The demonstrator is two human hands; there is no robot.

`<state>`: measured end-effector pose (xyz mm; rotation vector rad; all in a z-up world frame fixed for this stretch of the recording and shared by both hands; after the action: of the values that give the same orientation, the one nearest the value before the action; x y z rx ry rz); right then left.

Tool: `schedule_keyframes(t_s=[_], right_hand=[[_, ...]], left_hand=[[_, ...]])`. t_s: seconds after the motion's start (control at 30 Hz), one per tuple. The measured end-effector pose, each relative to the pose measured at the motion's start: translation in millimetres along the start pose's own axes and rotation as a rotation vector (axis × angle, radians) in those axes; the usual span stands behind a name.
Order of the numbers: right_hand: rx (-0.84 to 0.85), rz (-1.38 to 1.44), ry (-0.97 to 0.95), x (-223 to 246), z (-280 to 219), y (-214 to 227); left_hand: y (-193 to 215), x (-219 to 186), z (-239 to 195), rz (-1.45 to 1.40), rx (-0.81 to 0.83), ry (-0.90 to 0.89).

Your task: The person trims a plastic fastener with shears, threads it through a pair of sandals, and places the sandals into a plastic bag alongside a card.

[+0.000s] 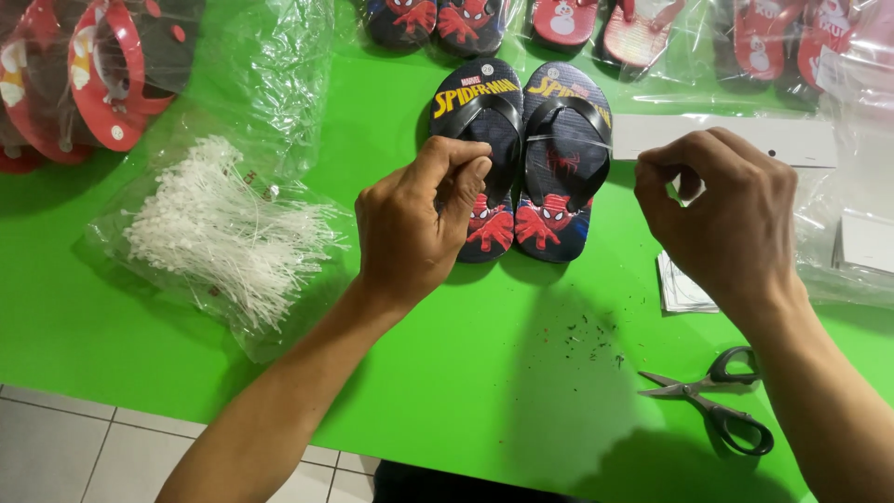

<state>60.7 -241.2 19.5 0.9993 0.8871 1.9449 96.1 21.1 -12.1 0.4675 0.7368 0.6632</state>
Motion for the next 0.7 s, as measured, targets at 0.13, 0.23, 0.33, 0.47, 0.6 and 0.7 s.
schedule_keyframes(t_s=[0.13, 0.23, 0.33, 0.47, 0.6, 0.7], right_hand=[[-0.006, -0.063, -0.060, -8, -5, 0], [0.026, -0.041, -0.117, -5, -5, 0], [0.052, -0.033, -0.117, -3, -4, -6], [-0.027, 0.106, -0.129, -1, 2, -11], [-0.077, 0.191, -0.160, -1, 11, -17], [-0.054, 0.113, -0.151, 1, 10, -27]], left_hand=[[-3, -3, 0, 0.051, -0.004, -0.047], [-5, -4, 3, 0.095, 0.030, -0.095], [-11, 0, 2, 0.196, 0.020, -0.104], [-15, 3, 3, 0.343, -0.004, -0.098], [-17, 3, 3, 0.388, -0.005, -0.108], [-19, 2, 4, 0.409, -0.007, -0.106]])
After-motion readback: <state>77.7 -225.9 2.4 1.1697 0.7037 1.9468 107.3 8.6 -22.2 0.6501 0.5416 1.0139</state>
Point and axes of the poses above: each hand's wrist, its own z-axis towards the middle knuckle, its own y-axis out of the back of the hand, x = y × z, the point moved 3 cm from there along z, towards the middle knuckle, and after that the axes turned 14 degrees about z, right-handed, at the moved point
